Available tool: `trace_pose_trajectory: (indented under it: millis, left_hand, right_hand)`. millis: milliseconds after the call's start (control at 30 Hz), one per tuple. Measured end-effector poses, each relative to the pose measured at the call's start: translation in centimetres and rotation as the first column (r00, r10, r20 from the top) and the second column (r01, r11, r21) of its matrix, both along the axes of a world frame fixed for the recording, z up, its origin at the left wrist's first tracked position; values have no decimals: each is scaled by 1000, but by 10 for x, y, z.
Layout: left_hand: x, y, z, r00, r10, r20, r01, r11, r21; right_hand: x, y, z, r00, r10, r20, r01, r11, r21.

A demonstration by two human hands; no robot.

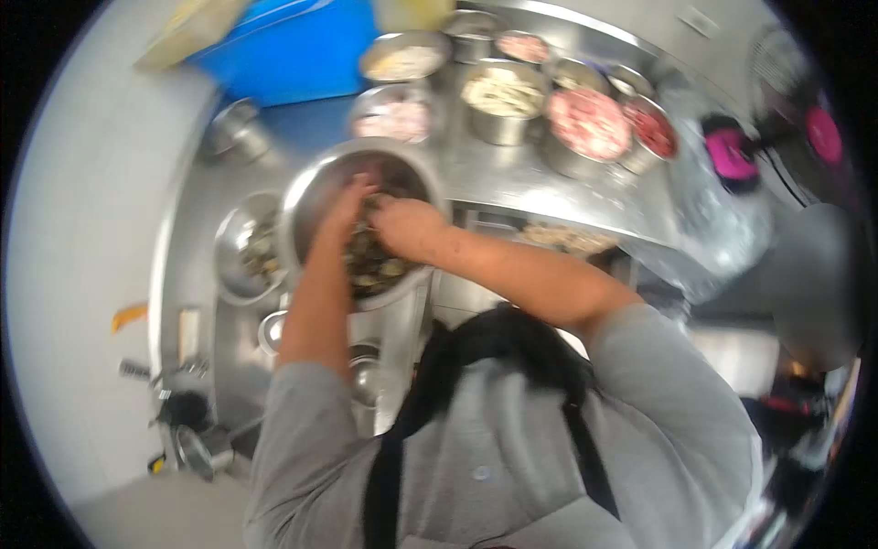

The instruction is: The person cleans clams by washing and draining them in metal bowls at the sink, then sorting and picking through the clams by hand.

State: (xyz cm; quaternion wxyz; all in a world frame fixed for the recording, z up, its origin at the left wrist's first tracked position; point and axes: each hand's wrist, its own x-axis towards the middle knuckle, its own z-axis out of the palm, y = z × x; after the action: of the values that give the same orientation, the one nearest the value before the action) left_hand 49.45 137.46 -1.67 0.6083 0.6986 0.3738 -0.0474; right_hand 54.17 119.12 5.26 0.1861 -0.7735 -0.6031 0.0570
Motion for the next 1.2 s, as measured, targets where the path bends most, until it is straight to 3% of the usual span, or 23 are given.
trace_pose_trajectory:
  millis: [33,67,100,133,233,300,367,467,500,533,633,667,700,733,800,833,900,933,967,1000,1033,1100,1200]
  left_hand:
    - [1,4,0,998,-47,-30,44,994,-98]
    - [0,-3,9,998,-35,-59,32,999,-42]
    - [0,-6,10,997,-61,-49,60,998,-12]
    - [3,-13,13,997,-40,-71,41,999,14]
    - [7,-27,20,994,-6,-112,14,997,70]
    - [9,-26,17,991,12,-132,2,995,100]
    - [6,-18,4,997,21,-77,-29,994,-109]
    - [14,-10,-10,976,-186,-112,193,980,52]
    - [19,-35,10,948,-298,-113,316,921,228]
    - [22,-54,37,910,-389,-143,412,816,405]
    - [23,-47,-21,872,-124,-473,469,485,738]
    - [22,-60,-12,944,-8,-331,285,529,799]
    - [25,-74,3,917,95,-386,271,562,782]
    - [27,-64,-12,922,107,-372,257,551,794]
    - [28,-57,0,907,23,-420,310,640,703]
    - [26,-38,-25,957,-52,-284,227,742,631]
    - [16,-40,7,984,-21,-176,54,980,189]
    - [11,-35,6,986,-10,-169,43,981,190]
    - [6,-28,1,998,28,-49,-37,983,-180]
    - [1,-22,0,993,107,52,-63,845,-531]
    - [-3,-24,10,991,120,61,-70,845,-530]
    - [-17,-41,47,930,362,67,-194,636,-747]
    - [-35,-55,61,860,469,203,-106,553,-826]
  right_hand:
    - [7,-27,8,999,-7,-35,15,972,236]
    - [14,-64,27,909,-52,-413,157,962,223]
    - [20,-98,46,684,-66,-727,288,940,185]
    - [26,-133,51,209,-123,-970,452,892,-16]
    - [60,-244,-7,-235,-111,-966,767,589,-255]
    - [84,-342,-91,-441,-54,-896,816,392,-426]
    - [107,-424,-143,-561,82,-823,827,34,-561]
    - [140,-518,-183,-412,287,-865,859,-193,-473]
    - [148,-534,-183,-421,318,-850,816,-277,-508]
    - [157,-554,-198,-402,273,-874,858,-222,-464]
    - [163,-526,-216,-517,-6,-856,853,-79,-515]
    - [156,-496,-210,-502,-46,-864,864,-68,-498]
    - [144,-466,-201,-482,-86,-872,876,-66,-478]
    - [138,-439,-195,-495,-151,-856,859,64,-508]
    - [120,-391,-176,-436,-164,-885,839,282,-465]
    - [109,-362,-153,-408,-138,-903,841,327,-430]
    - [92,-308,-109,-297,-171,-939,809,479,-343]
    - [85,-284,-91,-225,-206,-952,793,529,-302]
    - [80,-262,-74,-150,-237,-960,772,578,-263]
    - [76,-242,-56,-119,-201,-972,736,640,-222]
    - [70,-219,-35,-70,-167,-983,711,683,-167]
    - [59,-179,-9,122,-73,-990,628,778,20]
    - [39,-113,22,282,100,-954,514,824,239]
